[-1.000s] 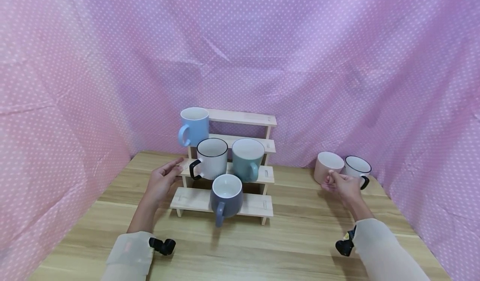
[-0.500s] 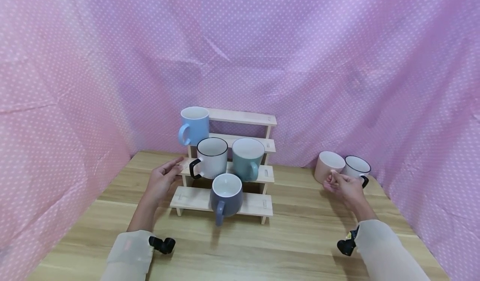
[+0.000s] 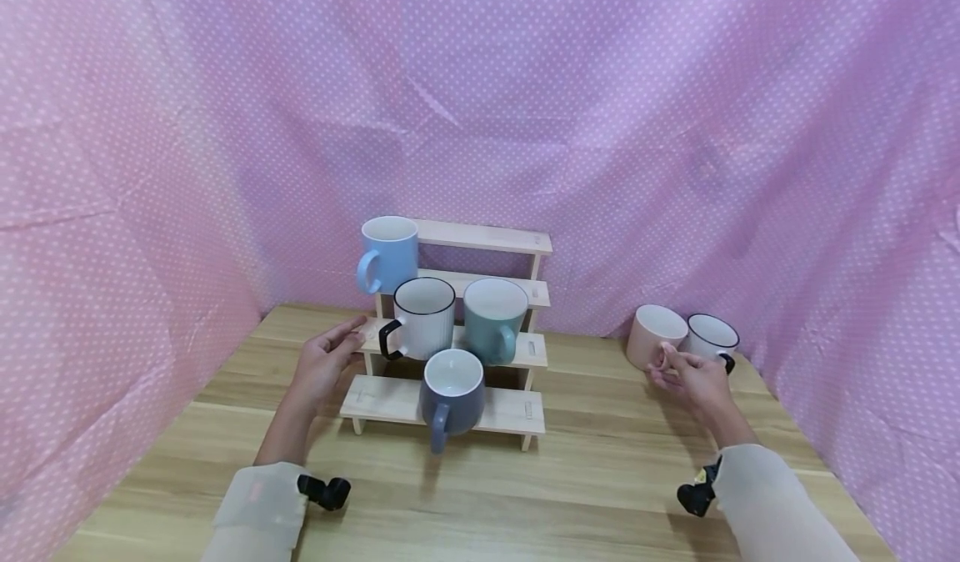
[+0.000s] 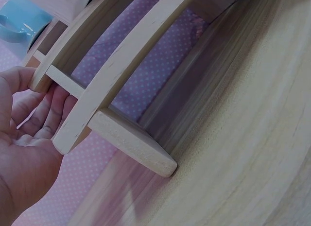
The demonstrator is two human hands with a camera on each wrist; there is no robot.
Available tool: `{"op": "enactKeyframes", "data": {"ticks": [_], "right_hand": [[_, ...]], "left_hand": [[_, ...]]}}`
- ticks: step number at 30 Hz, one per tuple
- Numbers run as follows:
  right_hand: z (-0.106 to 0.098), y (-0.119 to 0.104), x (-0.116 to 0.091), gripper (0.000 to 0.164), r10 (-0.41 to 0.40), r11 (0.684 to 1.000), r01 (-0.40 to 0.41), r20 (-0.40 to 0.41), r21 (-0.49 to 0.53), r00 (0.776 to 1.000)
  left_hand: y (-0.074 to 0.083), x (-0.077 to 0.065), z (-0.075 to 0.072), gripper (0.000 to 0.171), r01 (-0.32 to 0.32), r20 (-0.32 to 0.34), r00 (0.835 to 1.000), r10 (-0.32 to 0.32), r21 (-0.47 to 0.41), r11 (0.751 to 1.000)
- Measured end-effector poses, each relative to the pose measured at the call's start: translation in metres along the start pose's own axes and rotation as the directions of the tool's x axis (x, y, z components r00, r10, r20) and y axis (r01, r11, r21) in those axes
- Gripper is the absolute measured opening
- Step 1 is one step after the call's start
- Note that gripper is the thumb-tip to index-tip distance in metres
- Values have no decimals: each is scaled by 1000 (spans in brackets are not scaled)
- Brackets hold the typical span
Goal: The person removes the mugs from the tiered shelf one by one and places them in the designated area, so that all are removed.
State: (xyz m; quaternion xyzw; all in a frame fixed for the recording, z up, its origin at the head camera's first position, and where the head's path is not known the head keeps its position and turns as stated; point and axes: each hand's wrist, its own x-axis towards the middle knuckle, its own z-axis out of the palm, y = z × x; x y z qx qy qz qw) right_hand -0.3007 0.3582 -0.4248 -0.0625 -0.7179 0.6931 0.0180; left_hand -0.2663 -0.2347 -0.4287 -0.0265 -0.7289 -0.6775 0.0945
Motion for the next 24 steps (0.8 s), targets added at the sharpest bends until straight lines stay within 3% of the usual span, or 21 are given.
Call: {"op": "enactKeyframes", "data": {"ticks": [5,8,14,20,24], "right_hand": [[-3,-5,-4,56,-38,969,31,-26,-243,999],[-4,-10,-7,63,-72,943,55,-40,-327,997],[-5,-26,-7,51,-194,914,150,-83,-378,977],[-4,-47,-4,57,-237,886,210,-15,-412,971],[4,-60,-5,57,-267,847,254,38,-467,963]], "left_hand": [[0,0,0,50,-7,5,1000,7,-4,1000],[0,0,0,50,-6,5,1000,6,-5,1000],[1,-1,1,50,-2,3,1000,2,0,1000],[0,-1,1,51,1,-3,1000,-1,11,1000],[0,-2,1,51,3,-6,1000,-3,13,1000]]}}
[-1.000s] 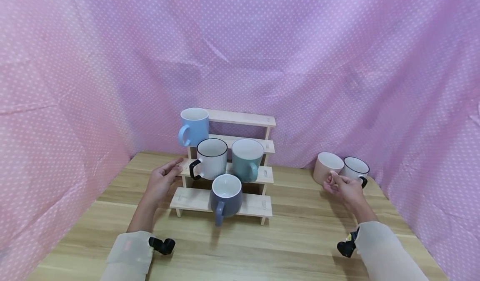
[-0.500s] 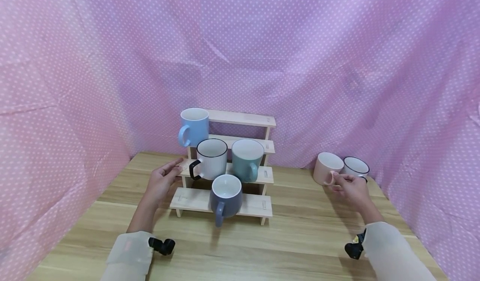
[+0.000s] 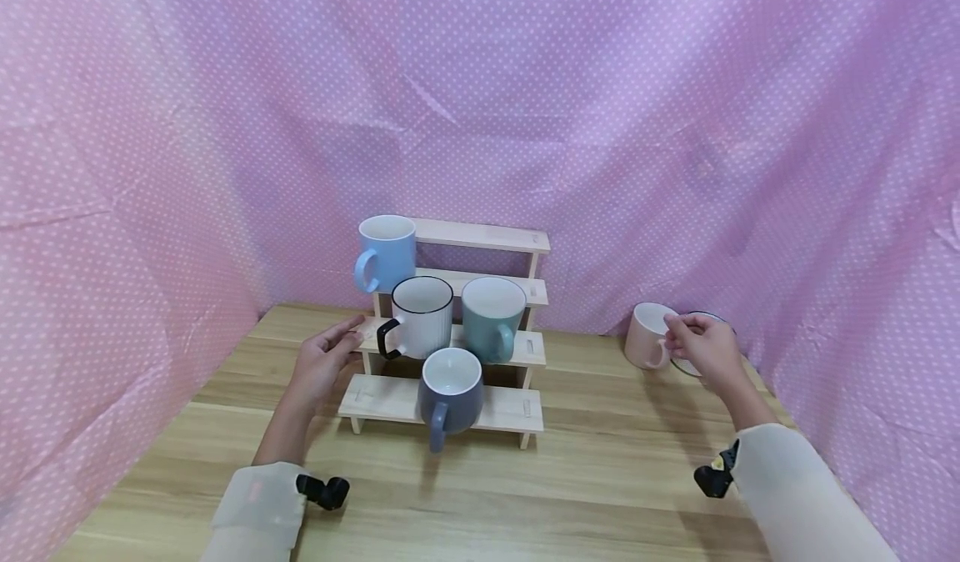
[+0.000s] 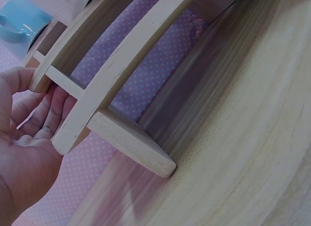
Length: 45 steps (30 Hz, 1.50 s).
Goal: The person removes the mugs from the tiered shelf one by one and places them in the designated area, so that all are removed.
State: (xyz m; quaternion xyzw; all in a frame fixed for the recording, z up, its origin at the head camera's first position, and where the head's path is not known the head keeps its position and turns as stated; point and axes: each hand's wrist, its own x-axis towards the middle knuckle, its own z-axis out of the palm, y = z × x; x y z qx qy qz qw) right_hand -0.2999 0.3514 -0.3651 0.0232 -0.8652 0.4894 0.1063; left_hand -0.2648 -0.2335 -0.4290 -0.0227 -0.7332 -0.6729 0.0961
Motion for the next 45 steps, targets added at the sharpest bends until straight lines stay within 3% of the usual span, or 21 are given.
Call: {"op": "enactKeyframes", "data": {"ticks": [7,14,23,45], "right_hand": [[14,-25,8,54,-72,996,72,2,-46,997],[36,-37,17,44,-138,990,138,7,-8,990],[61,-66,11,37,-205,978,201,76,62,976],[122,-148,9,29,-350,934,358,187,-4,918]], "left_hand": [[1,0,0,51,3,-4,1000,-3,0,1000],[-1,0,0,51,4,-13,1000,-4,0,1000],[-5,0,0,51,-8,8,1000,8,-37,999],[-2,1,-1,51,-24,13,1000,24,-64,998]]}}
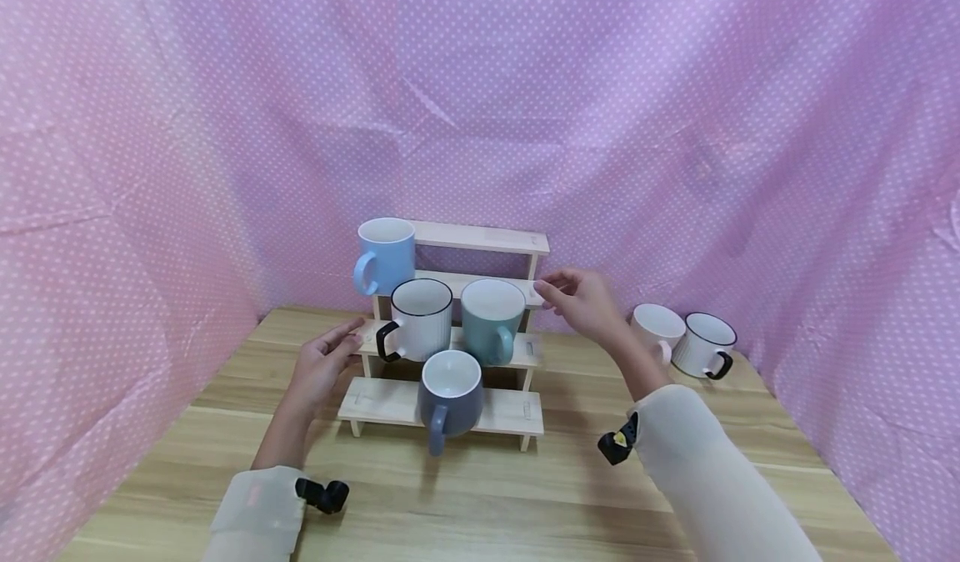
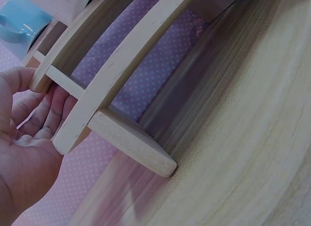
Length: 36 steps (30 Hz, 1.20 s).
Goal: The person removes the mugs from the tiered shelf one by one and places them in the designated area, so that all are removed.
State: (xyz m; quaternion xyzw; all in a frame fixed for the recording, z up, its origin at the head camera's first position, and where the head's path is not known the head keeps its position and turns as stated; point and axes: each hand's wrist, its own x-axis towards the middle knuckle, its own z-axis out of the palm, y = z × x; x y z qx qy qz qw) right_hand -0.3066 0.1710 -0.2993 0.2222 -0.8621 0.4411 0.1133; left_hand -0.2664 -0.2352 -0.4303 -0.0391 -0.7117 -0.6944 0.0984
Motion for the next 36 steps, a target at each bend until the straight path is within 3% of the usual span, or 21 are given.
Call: {"op": "enactKeyframes", "data": {"ticks": [13,23,36], "right_hand": [[24,-43,16,23,-107,988,111,43,-109,993],[37,-67,27,26,-127,978,138,81,-157,989],[58,-90,37,24,-122,984,140,156,-113,980]], "left_hand": [[1,-1,0,52,12,3,1000,-12,13,1000],[3,-3,0,50,2,-11,1000,-2,13,1000],[3,-1,1,52,27,6,1000,-27,53,998]]}}
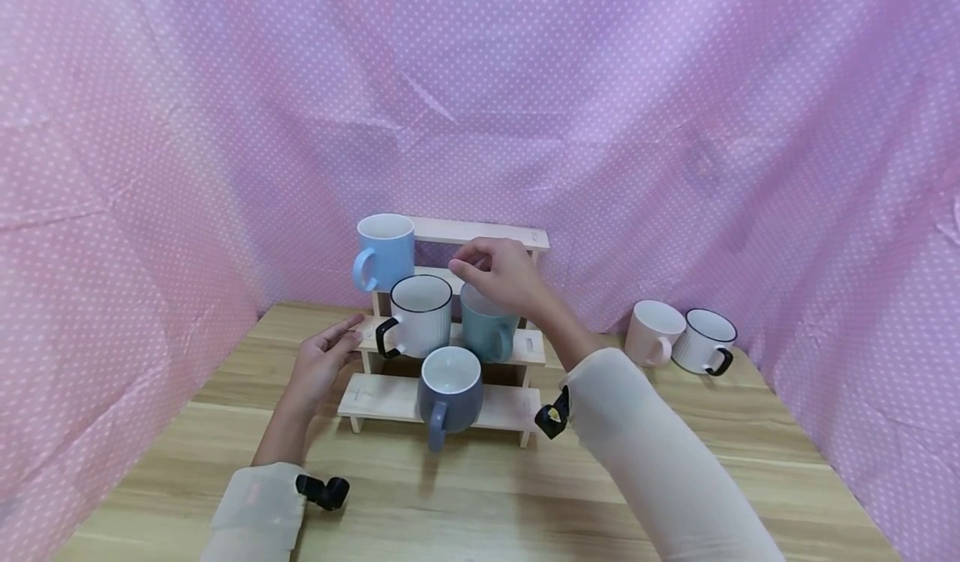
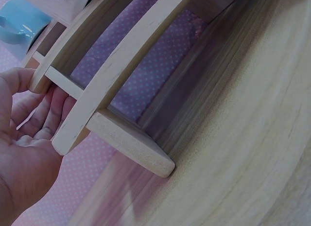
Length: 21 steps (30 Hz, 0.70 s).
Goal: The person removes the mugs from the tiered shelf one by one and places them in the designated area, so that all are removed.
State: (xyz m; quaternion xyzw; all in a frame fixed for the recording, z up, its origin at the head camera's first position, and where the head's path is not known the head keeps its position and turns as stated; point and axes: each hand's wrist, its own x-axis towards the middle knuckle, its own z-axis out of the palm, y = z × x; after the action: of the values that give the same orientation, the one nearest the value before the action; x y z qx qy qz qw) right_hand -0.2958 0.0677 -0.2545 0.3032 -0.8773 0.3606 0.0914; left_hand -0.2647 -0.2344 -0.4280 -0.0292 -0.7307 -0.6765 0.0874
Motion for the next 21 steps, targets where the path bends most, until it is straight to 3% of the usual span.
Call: {"op": "enactKeyframes", "data": {"ticks": [21], "right_hand": [[36,-29,15,35,-125,987,115,77,115,989]], "left_hand": [[-1,1,-1,52,-18,-7,1000,18,-1,1000]]}}
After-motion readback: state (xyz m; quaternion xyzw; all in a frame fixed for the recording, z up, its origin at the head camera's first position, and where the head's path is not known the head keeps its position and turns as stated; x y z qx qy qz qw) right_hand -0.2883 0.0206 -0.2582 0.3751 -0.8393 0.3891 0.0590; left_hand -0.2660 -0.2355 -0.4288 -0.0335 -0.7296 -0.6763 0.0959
